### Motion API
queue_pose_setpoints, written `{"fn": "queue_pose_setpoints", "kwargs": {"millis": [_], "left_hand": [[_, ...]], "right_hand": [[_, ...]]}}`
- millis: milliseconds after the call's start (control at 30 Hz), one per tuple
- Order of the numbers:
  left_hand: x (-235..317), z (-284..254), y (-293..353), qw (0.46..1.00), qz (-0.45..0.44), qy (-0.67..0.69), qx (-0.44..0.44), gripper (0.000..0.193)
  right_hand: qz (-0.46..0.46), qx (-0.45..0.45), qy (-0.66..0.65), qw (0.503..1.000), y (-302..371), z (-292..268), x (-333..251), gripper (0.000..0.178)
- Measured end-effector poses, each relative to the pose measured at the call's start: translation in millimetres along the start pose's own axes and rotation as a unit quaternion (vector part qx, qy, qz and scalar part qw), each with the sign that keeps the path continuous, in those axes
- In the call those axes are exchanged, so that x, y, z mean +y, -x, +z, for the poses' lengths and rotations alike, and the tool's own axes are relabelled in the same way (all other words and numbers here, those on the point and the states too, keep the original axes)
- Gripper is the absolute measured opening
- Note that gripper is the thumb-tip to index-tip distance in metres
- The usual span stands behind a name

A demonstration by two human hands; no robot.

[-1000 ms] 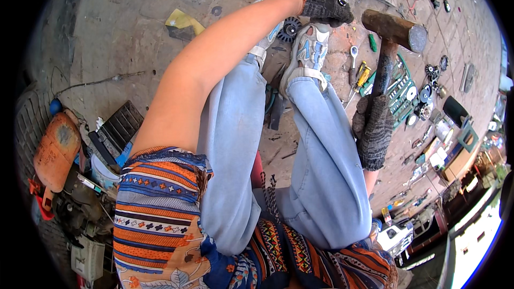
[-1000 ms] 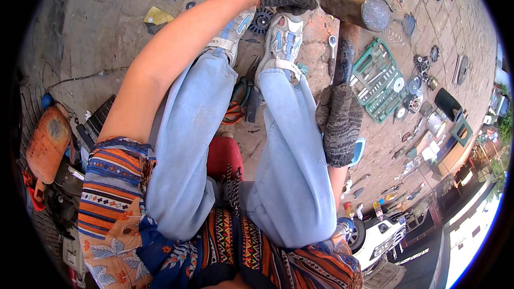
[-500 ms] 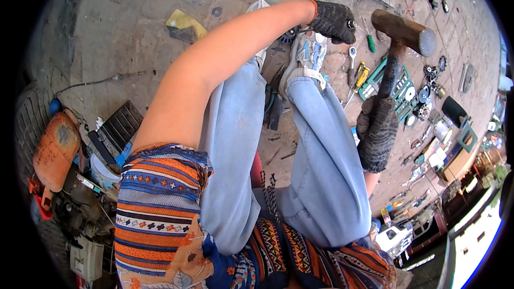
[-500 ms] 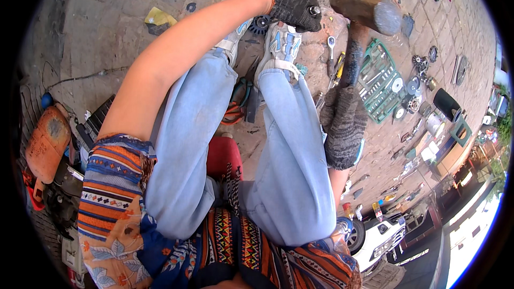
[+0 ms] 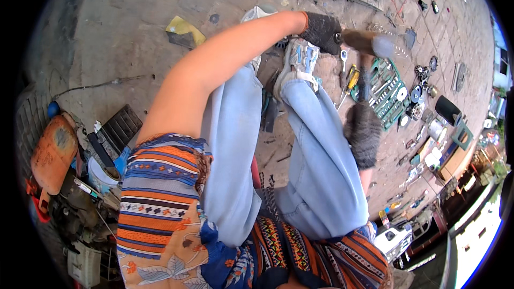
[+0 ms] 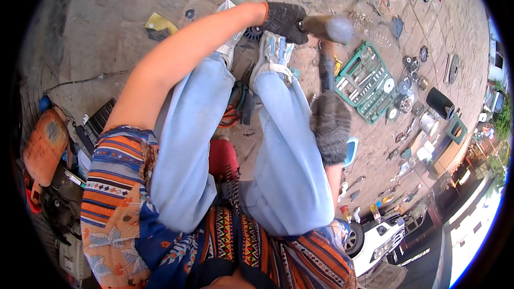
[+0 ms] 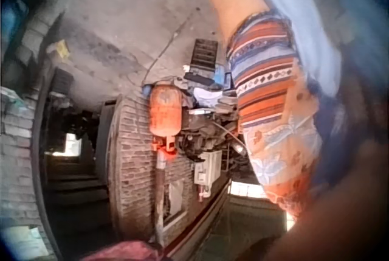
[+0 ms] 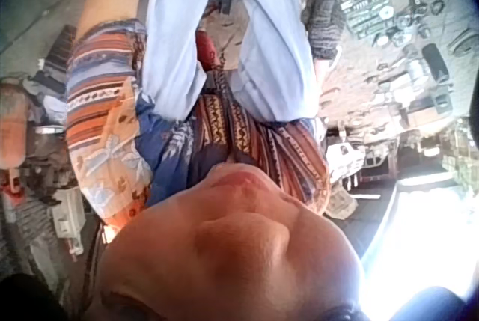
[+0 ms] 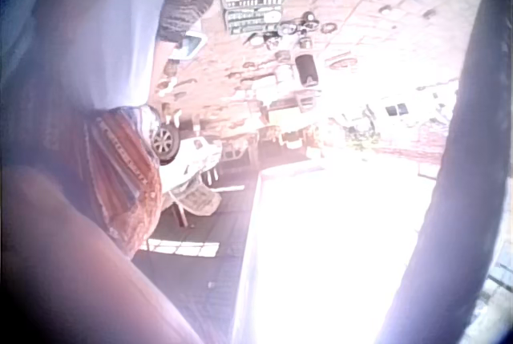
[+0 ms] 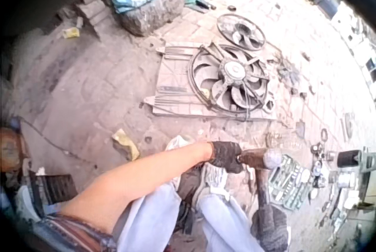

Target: The person sits on the ground and uses a hammer to repeatedly strike a small metal component held in their gloved hands. They adjust the component's position between strikes and continue the process in a cluttered workshop environment.

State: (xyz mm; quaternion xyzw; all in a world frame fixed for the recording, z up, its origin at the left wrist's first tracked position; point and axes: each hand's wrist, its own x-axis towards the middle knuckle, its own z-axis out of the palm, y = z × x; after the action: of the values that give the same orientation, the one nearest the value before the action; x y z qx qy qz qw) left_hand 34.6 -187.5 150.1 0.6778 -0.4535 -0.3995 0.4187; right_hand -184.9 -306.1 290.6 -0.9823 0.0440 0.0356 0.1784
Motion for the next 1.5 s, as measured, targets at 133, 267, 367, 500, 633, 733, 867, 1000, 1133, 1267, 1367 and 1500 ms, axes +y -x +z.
{"fn": "queue_pose_setpoints", "kwargs": {"millis": [133,267,367,500,633,733,867,1000,1133,1267,1367,1500], "left_hand": [[-6.1,3.1,-4.4,0.993,0.108,0.030,-0.026,0.025],[-17.1,5.9,1.7,0.998,0.061,-0.013,-0.020,0.024],[-0.8,-0.5,4.6,0.998,0.045,0.019,-0.038,0.026],[-3.0,11.1,2.3,0.996,0.087,-0.022,-0.008,0.028],[-22.6,8.8,4.5,0.999,0.023,0.016,-0.020,0.026],[-10.4,7.4,5.5,0.998,0.061,0.006,-0.023,0.025],[-8.3,4.8,6.7,0.999,0.009,0.000,-0.032,0.024],[-16.2,-4.1,6.9,0.997,0.057,-0.054,0.016,0.028],[-12.9,1.8,5.4,0.997,0.077,-0.003,-0.001,0.032],[-10.5,-1.4,1.4,0.997,0.034,-0.054,-0.042,0.028],[-22.4,2.7,12.9,0.993,-0.065,0.037,-0.086,0.033],[-29.7,2.0,23.1,0.996,-0.058,0.061,-0.006,0.029]], "right_hand": [[0.365,0.091,-0.497,0.782,-3.3,-15.1,-22.8,0.035],[0.246,0.139,-0.502,0.817,-2.2,-21.3,-21.0,0.033],[0.284,0.092,-0.293,0.908,-7.4,-20.1,-33.8,0.035],[0.298,0.049,-0.322,0.897,18.2,3.7,-14.8,0.033],[0.269,0.108,-0.527,0.799,22.4,7.6,-1.0,0.048],[0.302,0.067,-0.414,0.856,17.0,-1.4,-13.4,0.047],[0.286,0.026,-0.338,0.896,9.7,17.8,-12.5,0.047],[0.331,0.046,-0.437,0.835,7.5,14.0,-13.8,0.046],[0.326,0.061,-0.469,0.819,17.3,4.2,-13.5,0.046],[0.329,0.004,-0.373,0.868,11.3,18.6,-13.8,0.046],[0.339,-0.008,-0.380,0.861,12.7,22.1,-11.7,0.046],[0.388,-0.013,-0.414,0.823,9.8,17.8,-13.4,0.046]]}}
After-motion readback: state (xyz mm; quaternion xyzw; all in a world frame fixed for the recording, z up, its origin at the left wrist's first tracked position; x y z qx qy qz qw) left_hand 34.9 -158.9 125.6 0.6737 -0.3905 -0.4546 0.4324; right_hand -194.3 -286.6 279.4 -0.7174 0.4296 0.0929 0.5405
